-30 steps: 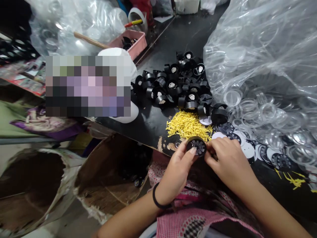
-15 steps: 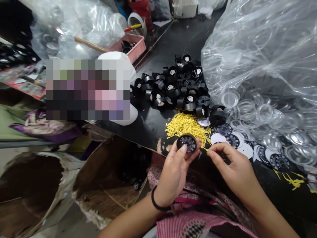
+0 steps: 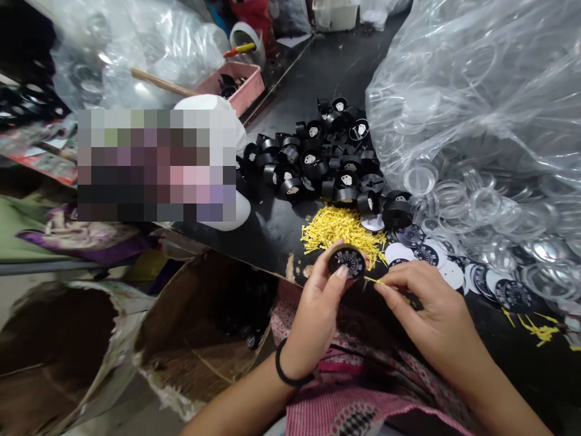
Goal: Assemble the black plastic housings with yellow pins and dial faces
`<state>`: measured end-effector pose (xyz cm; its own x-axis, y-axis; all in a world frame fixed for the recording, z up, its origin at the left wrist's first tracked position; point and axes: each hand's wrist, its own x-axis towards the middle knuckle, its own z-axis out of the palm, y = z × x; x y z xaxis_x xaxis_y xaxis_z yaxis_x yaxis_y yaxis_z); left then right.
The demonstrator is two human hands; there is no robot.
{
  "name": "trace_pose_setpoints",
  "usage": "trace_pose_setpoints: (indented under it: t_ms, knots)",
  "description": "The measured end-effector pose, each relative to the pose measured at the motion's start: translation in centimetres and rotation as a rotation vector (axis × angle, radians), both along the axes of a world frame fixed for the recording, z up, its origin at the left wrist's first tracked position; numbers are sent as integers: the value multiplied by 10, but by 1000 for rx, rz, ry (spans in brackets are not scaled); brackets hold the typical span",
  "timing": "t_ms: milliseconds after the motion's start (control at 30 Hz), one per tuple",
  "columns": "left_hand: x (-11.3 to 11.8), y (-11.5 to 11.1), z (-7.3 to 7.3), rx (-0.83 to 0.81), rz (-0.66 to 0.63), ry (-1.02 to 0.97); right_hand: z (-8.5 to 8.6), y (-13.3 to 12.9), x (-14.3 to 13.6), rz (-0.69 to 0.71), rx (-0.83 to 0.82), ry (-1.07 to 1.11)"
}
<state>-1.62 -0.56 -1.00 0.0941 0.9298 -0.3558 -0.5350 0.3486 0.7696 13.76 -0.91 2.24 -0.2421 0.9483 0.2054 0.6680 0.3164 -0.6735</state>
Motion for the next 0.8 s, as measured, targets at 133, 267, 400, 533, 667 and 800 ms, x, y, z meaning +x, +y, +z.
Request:
trace_pose_setpoints:
  t_ms: [133,267,400,533,667,800]
  knots:
    - [7,0,-4,45,-111,87,2,-1,-3,-25,-46,17]
    - [10,-1,-2,129,-159,203,1,-3,-2,-67,-57,-44]
    - [6,-2,1,168,-186,232,2,-2,2,-65,-78,-9]
    - [4,-5,3,188,-195,244,2,-2,5,-40,-75,15]
    - [3,-7,5,195,-216,220,0,-3,6,-41,25,-43]
    - [2,-7,5,219,-224,229,2,-6,5,-68,56,-46]
